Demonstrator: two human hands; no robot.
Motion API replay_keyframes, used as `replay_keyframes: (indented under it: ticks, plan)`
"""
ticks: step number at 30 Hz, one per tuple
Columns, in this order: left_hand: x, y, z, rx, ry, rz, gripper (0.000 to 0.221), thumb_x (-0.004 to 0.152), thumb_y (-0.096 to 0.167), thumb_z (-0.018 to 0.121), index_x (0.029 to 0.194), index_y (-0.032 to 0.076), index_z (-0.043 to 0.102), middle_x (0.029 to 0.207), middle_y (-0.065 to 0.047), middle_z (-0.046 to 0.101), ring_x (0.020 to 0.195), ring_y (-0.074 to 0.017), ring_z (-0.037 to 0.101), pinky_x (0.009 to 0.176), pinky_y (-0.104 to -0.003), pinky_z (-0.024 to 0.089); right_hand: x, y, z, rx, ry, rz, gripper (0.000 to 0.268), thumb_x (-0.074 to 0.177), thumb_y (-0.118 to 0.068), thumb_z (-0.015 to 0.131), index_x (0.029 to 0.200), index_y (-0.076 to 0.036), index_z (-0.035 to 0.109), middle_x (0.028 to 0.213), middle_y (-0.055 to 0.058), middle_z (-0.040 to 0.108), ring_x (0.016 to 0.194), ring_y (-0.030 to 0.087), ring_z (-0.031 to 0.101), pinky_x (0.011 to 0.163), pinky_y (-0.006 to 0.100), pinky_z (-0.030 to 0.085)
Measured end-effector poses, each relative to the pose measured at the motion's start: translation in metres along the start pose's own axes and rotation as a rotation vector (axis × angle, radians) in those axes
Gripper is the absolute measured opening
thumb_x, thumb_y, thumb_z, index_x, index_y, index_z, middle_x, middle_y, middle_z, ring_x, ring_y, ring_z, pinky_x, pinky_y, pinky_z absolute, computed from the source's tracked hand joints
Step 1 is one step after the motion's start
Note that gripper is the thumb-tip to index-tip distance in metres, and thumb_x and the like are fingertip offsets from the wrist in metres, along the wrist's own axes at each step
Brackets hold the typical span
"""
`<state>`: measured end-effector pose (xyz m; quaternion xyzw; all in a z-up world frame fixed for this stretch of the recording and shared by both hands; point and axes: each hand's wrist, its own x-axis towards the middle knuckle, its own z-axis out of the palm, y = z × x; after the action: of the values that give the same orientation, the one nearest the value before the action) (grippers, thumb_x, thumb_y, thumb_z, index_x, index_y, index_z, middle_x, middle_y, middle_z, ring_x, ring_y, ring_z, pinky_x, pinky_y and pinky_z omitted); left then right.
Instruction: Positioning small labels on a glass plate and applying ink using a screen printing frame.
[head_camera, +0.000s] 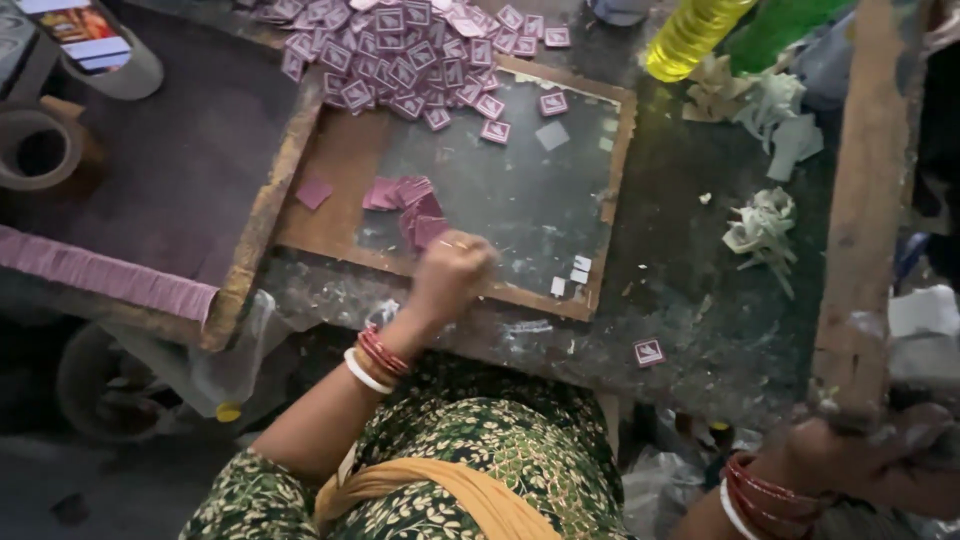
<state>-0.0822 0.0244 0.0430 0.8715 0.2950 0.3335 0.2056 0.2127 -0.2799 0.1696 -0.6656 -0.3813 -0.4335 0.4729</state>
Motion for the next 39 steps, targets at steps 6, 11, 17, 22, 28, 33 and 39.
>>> replay_keyframes:
  ticks: [6, 11, 17, 22, 28, 33, 39]
  plan:
    - [0.018, 0.024, 0.08, -0.056, -0.152, 0.183, 0.026, 0.075, 0.01, 0.066, 0.1, 0.008, 0.075, 0.113, -0.009, 0.07, 0.113, -0.0313, 0.063, 0.094, -0.041, 0.055, -0.018, 0.019, 0.007, 0.192, 0.171, 0.201, 0.044, 0.116, -0.029, 0.072, 0.123, 0.011, 0.054, 0.11, 0.022, 0.066, 0.096, 0.026, 0.066, 0.079, 0.039, 0.057]
    - [0.037, 0.024, 0.113, -0.051, -0.367, 0.187, 0.011, 0.084, 0.013, 0.07, 0.093, 0.012, 0.077, 0.109, -0.008, 0.07, 0.114, -0.0294, 0.064, 0.097, -0.04, 0.054, -0.006, 0.003, 0.003, 0.102, 0.019, 0.18, 0.037, 0.113, -0.025, 0.066, 0.101, 0.008, 0.054, 0.083, 0.015, 0.059, 0.072, 0.021, 0.057, 0.065, 0.033, 0.043]
    - [0.044, 0.043, 0.085, -0.139, -0.346, 0.235, 0.031, 0.065, 0.017, 0.077, 0.093, 0.008, 0.078, 0.107, -0.01, 0.071, 0.109, -0.0323, 0.063, 0.091, -0.042, 0.053, 0.001, -0.029, 0.009, 0.105, -0.08, 0.385, 0.038, 0.106, -0.028, 0.058, 0.108, 0.009, 0.068, 0.084, 0.014, 0.068, 0.067, 0.02, 0.059, 0.064, 0.032, 0.046]
    - [0.032, 0.029, 0.107, -0.144, -0.336, 0.235, 0.023, 0.067, 0.014, 0.075, 0.089, 0.008, 0.077, 0.109, -0.01, 0.072, 0.109, -0.0321, 0.064, 0.092, -0.041, 0.054, -0.006, -0.023, 0.016, 0.136, -0.015, 0.272, 0.034, 0.11, -0.024, 0.061, 0.113, 0.01, 0.064, 0.101, 0.014, 0.069, 0.087, 0.02, 0.065, 0.079, 0.034, 0.052]
    - [0.0, 0.064, 0.069, -0.221, -0.483, 0.153, 0.013, 0.078, 0.018, 0.076, 0.086, 0.009, 0.079, 0.097, -0.011, 0.073, 0.097, -0.0328, 0.066, 0.085, -0.043, 0.052, -0.029, -0.034, 0.026, 0.2, -0.187, 0.255, 0.019, 0.098, -0.014, 0.062, 0.11, 0.0, 0.066, 0.1, 0.014, 0.071, 0.083, 0.023, 0.069, 0.077, 0.034, 0.057]
    - [-0.036, 0.058, 0.037, -1.198, -0.393, -0.53, 0.034, 0.091, 0.03, 0.065, 0.107, 0.002, 0.077, 0.097, -0.02, 0.078, 0.088, -0.037, 0.071, 0.082, -0.041, 0.058, -0.011, -0.101, 0.06, 0.422, -0.7, 0.107, 0.029, 0.086, -0.006, 0.066, 0.115, -0.005, 0.068, 0.11, 0.018, 0.075, 0.1, 0.034, 0.074, 0.088, 0.04, 0.057]
    - [-0.058, 0.026, 0.035, 0.023, -0.643, -0.549, 0.075, 0.073, 0.056, 0.087, 0.122, 0.004, 0.062, 0.104, -0.023, 0.071, 0.102, -0.0401, 0.068, 0.087, -0.047, 0.055, -0.037, -0.093, 0.145, 0.36, -1.195, 0.054, 0.02, 0.092, -0.017, 0.068, 0.109, -0.011, 0.075, 0.087, 0.011, 0.074, 0.08, 0.033, 0.069, 0.073, 0.045, 0.053]
